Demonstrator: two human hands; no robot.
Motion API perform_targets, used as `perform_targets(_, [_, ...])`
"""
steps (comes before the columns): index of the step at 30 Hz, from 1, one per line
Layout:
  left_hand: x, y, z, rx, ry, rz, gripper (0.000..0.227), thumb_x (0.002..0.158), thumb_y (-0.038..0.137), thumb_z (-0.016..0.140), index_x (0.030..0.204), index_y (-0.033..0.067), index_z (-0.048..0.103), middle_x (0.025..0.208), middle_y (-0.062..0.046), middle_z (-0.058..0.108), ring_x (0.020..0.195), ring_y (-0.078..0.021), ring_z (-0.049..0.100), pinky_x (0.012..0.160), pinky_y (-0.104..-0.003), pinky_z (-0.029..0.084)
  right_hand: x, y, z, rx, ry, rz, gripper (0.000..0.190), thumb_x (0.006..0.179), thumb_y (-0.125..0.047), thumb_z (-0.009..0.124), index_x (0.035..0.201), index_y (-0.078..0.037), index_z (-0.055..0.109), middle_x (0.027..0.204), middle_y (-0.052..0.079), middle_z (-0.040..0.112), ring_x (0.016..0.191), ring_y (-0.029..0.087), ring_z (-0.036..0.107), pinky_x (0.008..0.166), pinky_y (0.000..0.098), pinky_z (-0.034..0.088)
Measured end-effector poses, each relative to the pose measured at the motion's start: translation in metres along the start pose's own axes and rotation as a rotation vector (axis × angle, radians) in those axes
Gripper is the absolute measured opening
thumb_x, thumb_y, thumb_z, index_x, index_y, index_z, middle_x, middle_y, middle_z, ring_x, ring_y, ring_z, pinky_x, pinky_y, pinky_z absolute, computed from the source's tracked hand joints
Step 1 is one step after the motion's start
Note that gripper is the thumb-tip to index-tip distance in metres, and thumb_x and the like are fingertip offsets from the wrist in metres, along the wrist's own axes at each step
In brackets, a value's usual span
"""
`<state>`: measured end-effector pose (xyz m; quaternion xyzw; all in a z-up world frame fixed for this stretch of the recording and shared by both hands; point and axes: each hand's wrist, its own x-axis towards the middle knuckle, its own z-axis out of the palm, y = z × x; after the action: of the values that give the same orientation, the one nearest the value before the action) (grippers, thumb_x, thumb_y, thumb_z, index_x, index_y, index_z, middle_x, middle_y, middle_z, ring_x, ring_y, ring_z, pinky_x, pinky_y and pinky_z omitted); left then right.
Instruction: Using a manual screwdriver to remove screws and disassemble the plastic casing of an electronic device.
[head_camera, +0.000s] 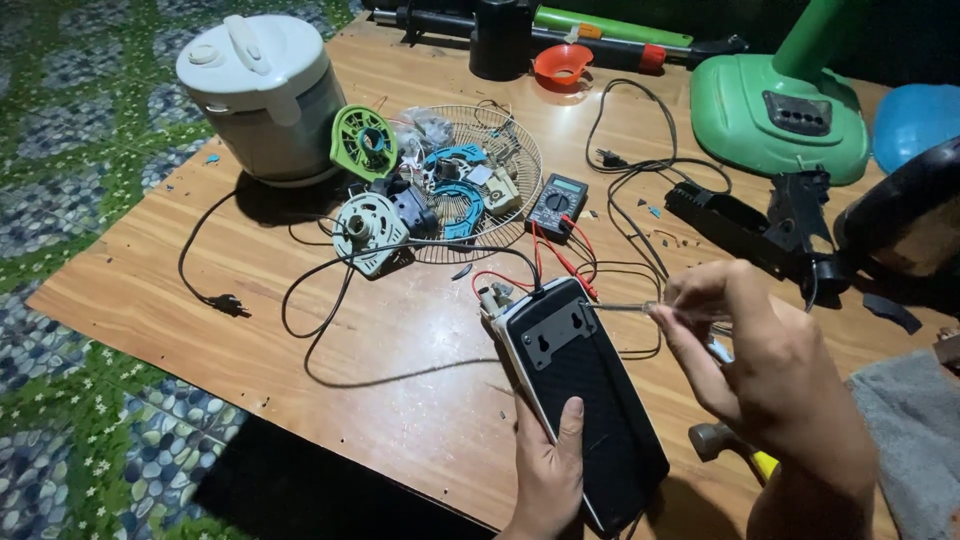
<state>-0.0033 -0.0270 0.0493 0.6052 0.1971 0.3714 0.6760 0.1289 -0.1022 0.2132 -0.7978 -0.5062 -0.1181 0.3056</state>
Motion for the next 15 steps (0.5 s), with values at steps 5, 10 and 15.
perform_targets(5, [-0.001,-0.014,0.003,0.029,0.065,-0.056,0.044,0.1,0.022,0.054,0.138,0.0037,0.045,0.111,-0.014,0.074,0.087,-0.0212,0.074,0.079,-0.033,0.059,0.004,0.001,0.0,0.075,0.009,0.01,0.037,0.081,-0.005,0.078,0.11,0.003,0.056,0.086,0.01,0.078,0.071,0.017,0.079,0.059,0.0285,0.063])
perform_targets(10, [-0.005,-0.035,-0.001,0.09,0.108,-0.141,0.046,0.098,0.026,0.056,0.138,0.0043,0.049,0.113,-0.013,0.077,0.091,-0.0216,0.078,0.081,-0.032,0.061,0.003,0.002,0.003,0.052,0.026,0.121,0.025,0.086,-0.011,0.076,0.102,-0.001,0.06,0.081,0.009,0.079,0.061,0.018,0.075,0.052,0.03,0.059])
perform_targets(15, [-0.001,-0.052,0.004,0.096,0.149,-0.112,0.047,0.095,0.023,0.059,0.139,0.0078,0.051,0.119,-0.01,0.076,0.097,-0.0213,0.079,0.086,-0.032,0.06,0.0,-0.002,0.001,0.182,-0.009,-0.006,0.027,0.08,0.001,0.07,0.103,-0.007,0.059,0.075,0.001,0.069,0.059,0.012,0.065,0.055,0.0264,0.053])
